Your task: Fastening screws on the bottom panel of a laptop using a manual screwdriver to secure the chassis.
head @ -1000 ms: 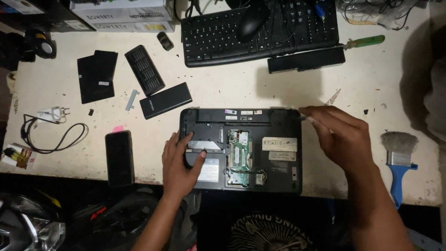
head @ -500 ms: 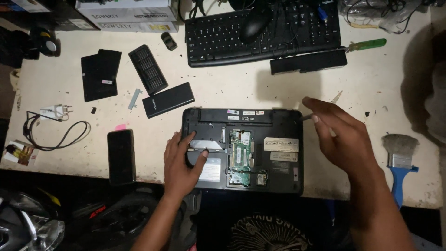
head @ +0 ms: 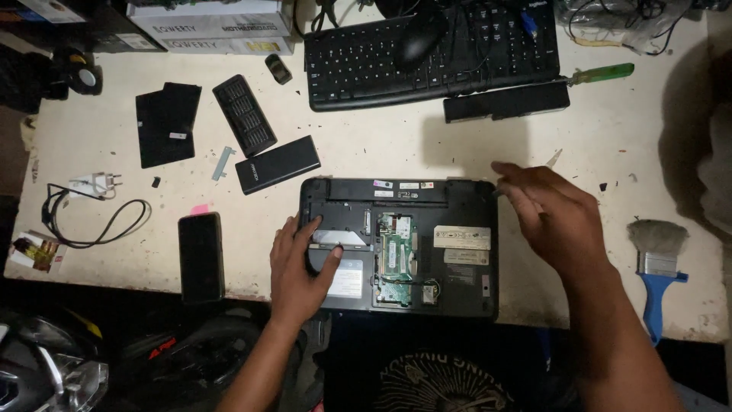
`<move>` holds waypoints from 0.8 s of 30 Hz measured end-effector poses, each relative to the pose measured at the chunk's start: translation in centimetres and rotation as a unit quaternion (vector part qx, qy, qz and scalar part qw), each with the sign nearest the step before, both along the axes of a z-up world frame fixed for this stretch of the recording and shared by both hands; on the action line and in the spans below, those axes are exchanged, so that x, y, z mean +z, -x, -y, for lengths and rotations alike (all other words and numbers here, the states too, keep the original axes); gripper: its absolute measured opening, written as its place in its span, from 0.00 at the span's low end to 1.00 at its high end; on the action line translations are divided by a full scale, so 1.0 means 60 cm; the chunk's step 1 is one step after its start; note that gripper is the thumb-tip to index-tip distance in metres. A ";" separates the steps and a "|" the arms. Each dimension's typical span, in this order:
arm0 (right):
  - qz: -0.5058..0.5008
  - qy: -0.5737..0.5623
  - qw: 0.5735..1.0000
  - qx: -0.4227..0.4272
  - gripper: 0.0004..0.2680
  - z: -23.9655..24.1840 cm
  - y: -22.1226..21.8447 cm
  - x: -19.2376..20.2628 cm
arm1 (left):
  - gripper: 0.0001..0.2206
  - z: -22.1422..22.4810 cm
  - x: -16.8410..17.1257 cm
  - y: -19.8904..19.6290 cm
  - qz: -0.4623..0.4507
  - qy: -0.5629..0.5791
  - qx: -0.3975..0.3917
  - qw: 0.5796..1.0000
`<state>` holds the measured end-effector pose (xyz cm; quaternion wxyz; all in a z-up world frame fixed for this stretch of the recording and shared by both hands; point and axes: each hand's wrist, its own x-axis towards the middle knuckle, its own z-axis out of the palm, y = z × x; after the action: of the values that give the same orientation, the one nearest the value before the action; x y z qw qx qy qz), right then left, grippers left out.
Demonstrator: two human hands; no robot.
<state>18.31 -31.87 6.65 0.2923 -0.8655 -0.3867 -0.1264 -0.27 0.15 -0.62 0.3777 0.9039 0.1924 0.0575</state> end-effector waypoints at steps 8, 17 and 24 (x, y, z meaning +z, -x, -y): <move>-0.014 -0.007 1.000 -0.004 0.09 0.006 0.009 0.001 | 0.28 0.004 0.008 -0.001 -0.024 0.011 0.013 1.000; 0.098 -0.011 0.995 -0.010 0.05 -0.004 0.012 -0.016 | 0.27 0.001 0.000 0.000 -0.022 0.005 0.016 1.000; -0.089 0.070 0.987 -0.111 0.14 0.005 0.025 -0.075 | 0.25 -0.007 -0.011 0.000 0.107 -0.022 -0.007 0.994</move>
<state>16.84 -32.14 2.18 0.2483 -0.9293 -0.2682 -0.0533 -0.29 0.57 -1.30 0.3764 0.9020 0.1432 0.1557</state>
